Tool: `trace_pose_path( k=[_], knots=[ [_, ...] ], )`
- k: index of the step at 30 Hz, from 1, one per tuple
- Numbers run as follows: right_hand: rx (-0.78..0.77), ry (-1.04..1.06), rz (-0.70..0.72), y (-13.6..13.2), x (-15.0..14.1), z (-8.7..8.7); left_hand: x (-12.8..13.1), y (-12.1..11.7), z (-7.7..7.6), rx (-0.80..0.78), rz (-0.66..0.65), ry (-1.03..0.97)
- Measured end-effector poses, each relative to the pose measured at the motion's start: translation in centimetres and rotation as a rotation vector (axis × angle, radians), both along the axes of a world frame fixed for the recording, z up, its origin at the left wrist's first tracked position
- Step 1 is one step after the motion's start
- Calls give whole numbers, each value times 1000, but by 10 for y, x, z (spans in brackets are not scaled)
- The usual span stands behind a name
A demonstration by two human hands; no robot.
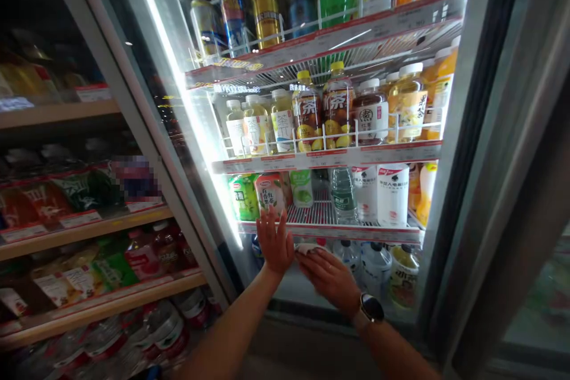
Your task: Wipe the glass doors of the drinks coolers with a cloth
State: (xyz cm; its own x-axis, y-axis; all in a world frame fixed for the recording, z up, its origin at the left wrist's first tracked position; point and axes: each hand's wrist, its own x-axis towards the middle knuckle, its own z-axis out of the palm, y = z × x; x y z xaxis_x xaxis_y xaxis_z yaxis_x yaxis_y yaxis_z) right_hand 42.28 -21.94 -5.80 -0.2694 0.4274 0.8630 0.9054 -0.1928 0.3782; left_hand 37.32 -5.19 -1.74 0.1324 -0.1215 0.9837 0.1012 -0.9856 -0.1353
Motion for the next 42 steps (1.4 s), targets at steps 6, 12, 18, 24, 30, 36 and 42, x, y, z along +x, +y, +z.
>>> trace_pose_path(
  k=[6, 12, 18, 24, 30, 36, 42],
  knots=[
    [170, 66, -207, -43, 22, 53, 0, 0, -1, -11, -2, 11],
    [761, 155, -357, -66, 43, 88, 0, -2, 0, -26, -11, 5],
    [571, 202, -292, -32, 24, 66, -1, -2, 1, -11, 0, 0],
    [110, 112, -78, 1, -5, 5, 0, 0, -1, -7, 11, 5],
    [-30, -9, -37, -8, 1, 5, 1, 1, -2, -2, 15, 10],
    [272, 84, -274, -56, 27, 65, -1, 0, 0, -10, 5, 10],
    [789, 152, -354, -75, 48, 94, 0, -2, 0, -27, -9, 9]
  ],
)
